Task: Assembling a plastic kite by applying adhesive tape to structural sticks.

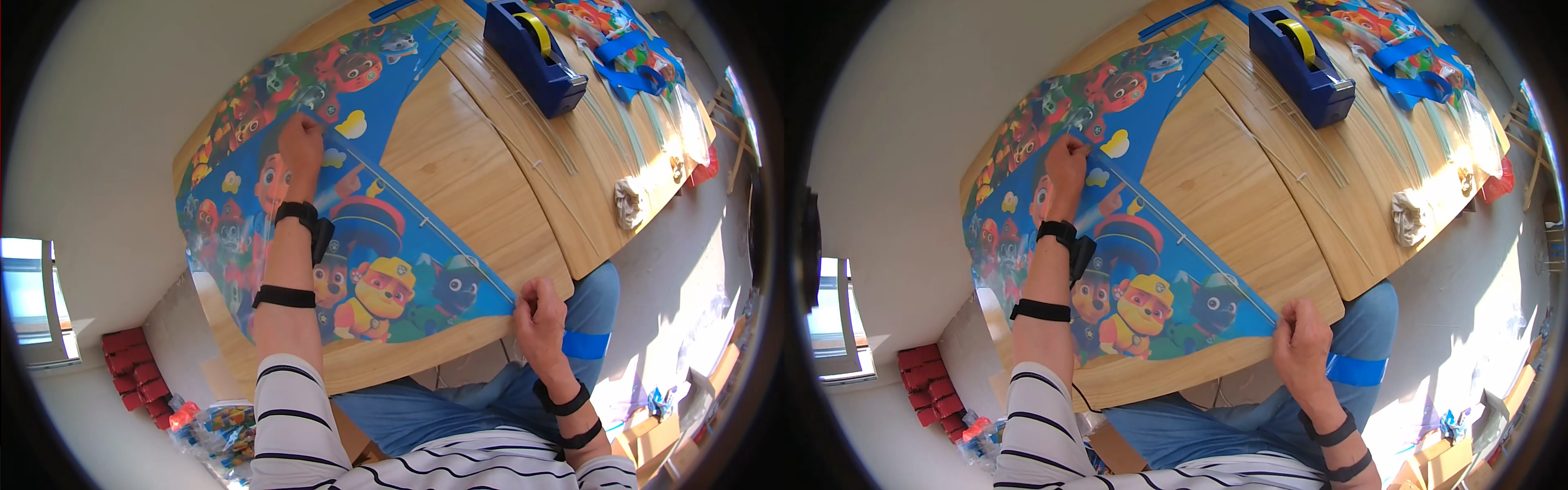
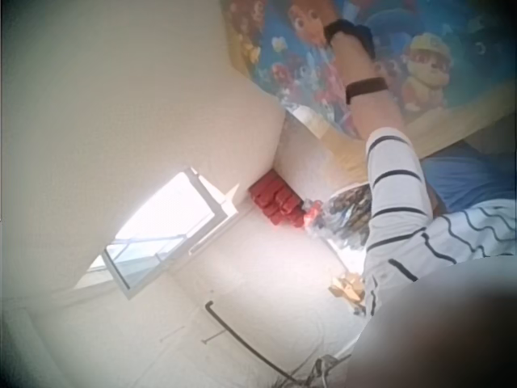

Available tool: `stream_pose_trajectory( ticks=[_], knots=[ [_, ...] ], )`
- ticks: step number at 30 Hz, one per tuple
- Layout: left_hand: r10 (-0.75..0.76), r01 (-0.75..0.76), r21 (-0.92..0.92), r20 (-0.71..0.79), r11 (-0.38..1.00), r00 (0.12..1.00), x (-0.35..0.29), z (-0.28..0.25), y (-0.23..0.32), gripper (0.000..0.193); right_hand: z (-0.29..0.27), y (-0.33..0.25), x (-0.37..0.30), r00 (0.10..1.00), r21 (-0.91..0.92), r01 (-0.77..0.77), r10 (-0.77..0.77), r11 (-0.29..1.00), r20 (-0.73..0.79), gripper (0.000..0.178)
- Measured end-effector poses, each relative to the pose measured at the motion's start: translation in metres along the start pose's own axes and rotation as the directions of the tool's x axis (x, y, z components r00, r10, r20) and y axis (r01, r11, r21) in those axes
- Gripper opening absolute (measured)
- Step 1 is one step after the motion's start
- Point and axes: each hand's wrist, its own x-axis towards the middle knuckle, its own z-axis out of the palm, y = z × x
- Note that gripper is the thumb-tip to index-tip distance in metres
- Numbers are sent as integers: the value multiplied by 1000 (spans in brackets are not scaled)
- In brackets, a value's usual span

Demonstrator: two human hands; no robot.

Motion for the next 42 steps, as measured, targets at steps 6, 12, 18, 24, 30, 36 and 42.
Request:
stream_pose_trajectory(
  ticks=[6, 12, 18, 24, 30, 36, 42],
  knots=[
    [137, -129, -69, 124, 989, 983, -20, -20, 32, 16, 1, 3, 1, 999, 3, -12, 12, 1000, -43, 15],
    [411, -418, -32, 267, 908, 872, -53, -26, 27, 34, 5, 6, 6, 999, -19, 31, -31, 999, -18, 15],
    [402, -423, 14, 290, 906, 869, -52, -21, 20, 44, 5, -1, 6, 1000, -92, 3, -3, 996, -2, 14],
    [403, -423, 19, 272, 906, 874, -53, -19, 20, 43, 3, -3, 8, 999, -223, -23, 31, 975, 31, 14],
    [406, -428, 31, 265, 903, 875, -53, -20, 18, 41, 4, -8, 11, 998, -230, -42, 51, 972, 36, 13],
    [371, -399, 53, 273, 915, 888, -57, -21, 23, 42, 7, -3, 23, 995, -367, -29, 61, 930, 76, 8],
    [279, -314, 78, 298, 946, 913, -57, -26, 44, 53, -1, -7, 32, 990, -389, -26, 78, 921, 118, 7]
  ],
)
